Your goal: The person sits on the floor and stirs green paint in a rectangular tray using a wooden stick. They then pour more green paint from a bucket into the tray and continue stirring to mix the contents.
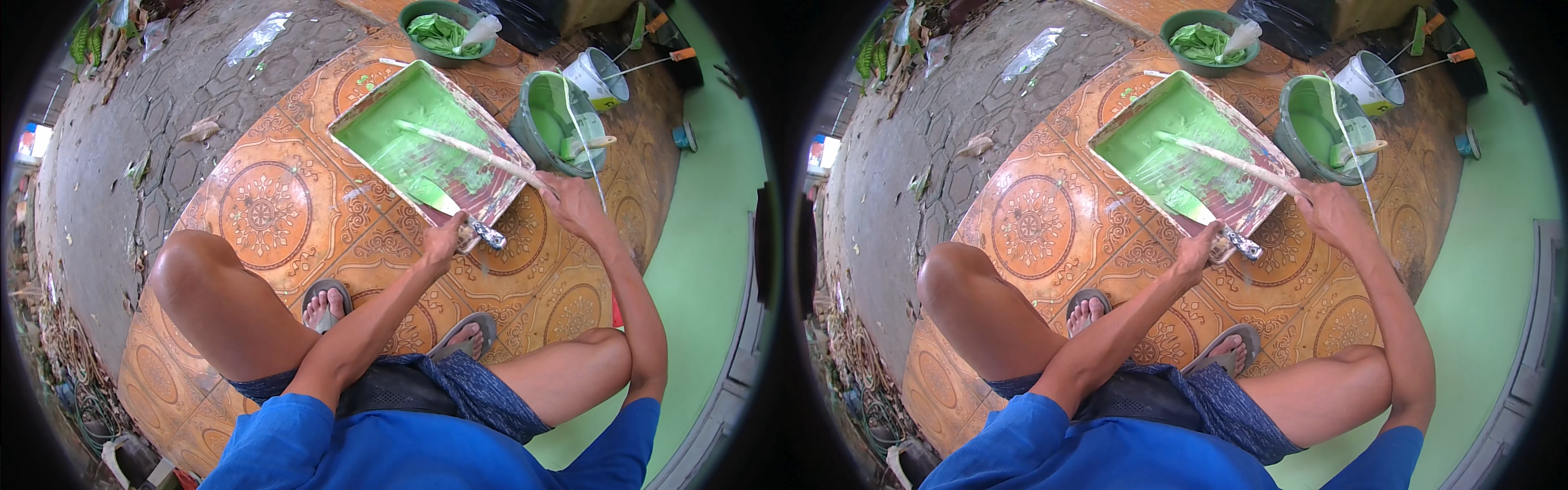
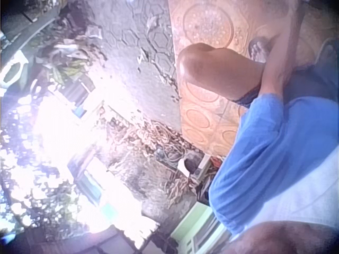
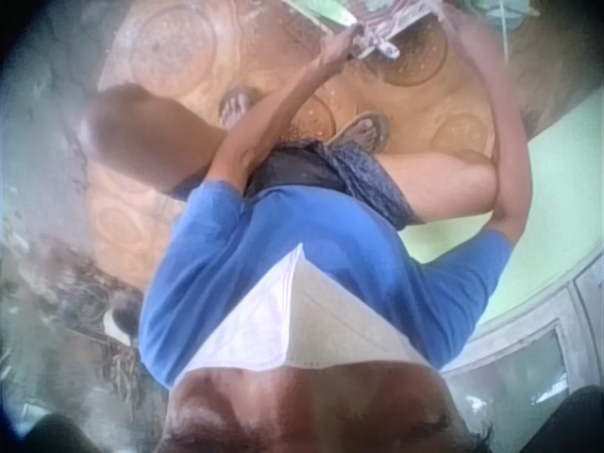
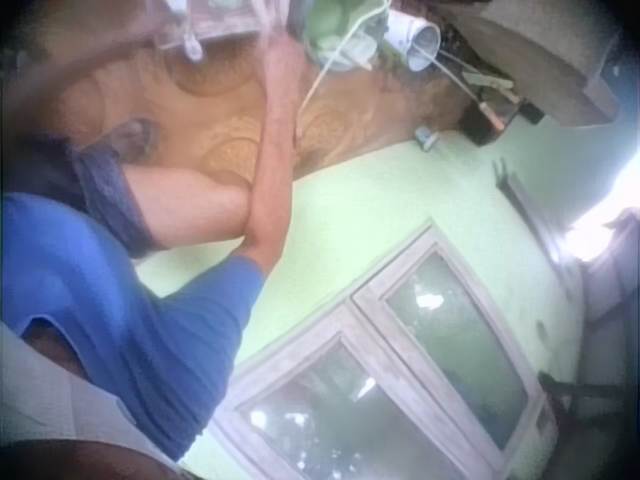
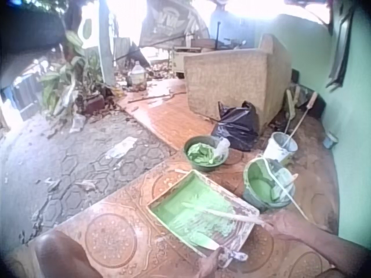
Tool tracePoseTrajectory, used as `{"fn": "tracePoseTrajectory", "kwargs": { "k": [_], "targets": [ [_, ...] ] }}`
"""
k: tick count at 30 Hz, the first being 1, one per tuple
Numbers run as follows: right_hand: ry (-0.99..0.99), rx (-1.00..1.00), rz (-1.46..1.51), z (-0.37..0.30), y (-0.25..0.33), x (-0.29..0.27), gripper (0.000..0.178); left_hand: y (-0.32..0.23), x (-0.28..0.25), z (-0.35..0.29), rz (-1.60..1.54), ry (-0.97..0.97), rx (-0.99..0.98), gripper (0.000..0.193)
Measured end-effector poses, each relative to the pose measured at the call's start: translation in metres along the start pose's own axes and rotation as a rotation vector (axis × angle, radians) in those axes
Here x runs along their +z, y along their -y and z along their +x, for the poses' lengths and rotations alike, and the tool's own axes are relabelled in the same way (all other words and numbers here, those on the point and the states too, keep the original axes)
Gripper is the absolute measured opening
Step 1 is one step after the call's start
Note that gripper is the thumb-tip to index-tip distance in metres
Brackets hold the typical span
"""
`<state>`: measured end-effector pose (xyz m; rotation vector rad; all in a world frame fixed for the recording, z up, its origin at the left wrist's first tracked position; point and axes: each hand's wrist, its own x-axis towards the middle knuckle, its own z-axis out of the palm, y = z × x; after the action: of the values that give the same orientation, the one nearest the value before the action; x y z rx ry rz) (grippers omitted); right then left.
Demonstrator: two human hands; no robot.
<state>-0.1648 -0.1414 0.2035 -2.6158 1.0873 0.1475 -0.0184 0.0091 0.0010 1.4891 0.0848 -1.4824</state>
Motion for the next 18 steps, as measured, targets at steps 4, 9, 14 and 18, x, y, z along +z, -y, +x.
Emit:
{"fn": "tracePoseTrajectory", "kwargs": {
  "k": [4, 9, 14, 18],
  "targets": [
    [0.013, 0.116, 0.019, 0.003, 0.008, -0.009, 0.035, 0.001, -0.005, 0.005, 0.068, -0.068, -0.013, 0.046],
    [0.058, 0.171, 0.045, -0.005, 0.002, -0.008, 0.036, -0.007, -0.001, -0.007, 0.031, -0.027, -0.015, 0.045],
    [0.071, 0.136, 0.141, -0.008, -0.016, 0.004, 0.038, -0.012, 0.0, -0.014, 0.056, -0.027, -0.005, 0.047],
    [0.022, 0.143, 0.092, -0.005, -0.021, 0.008, 0.036, -0.014, 0.0, -0.019, -0.016, 0.017, -0.001, 0.049]
  ]
}}
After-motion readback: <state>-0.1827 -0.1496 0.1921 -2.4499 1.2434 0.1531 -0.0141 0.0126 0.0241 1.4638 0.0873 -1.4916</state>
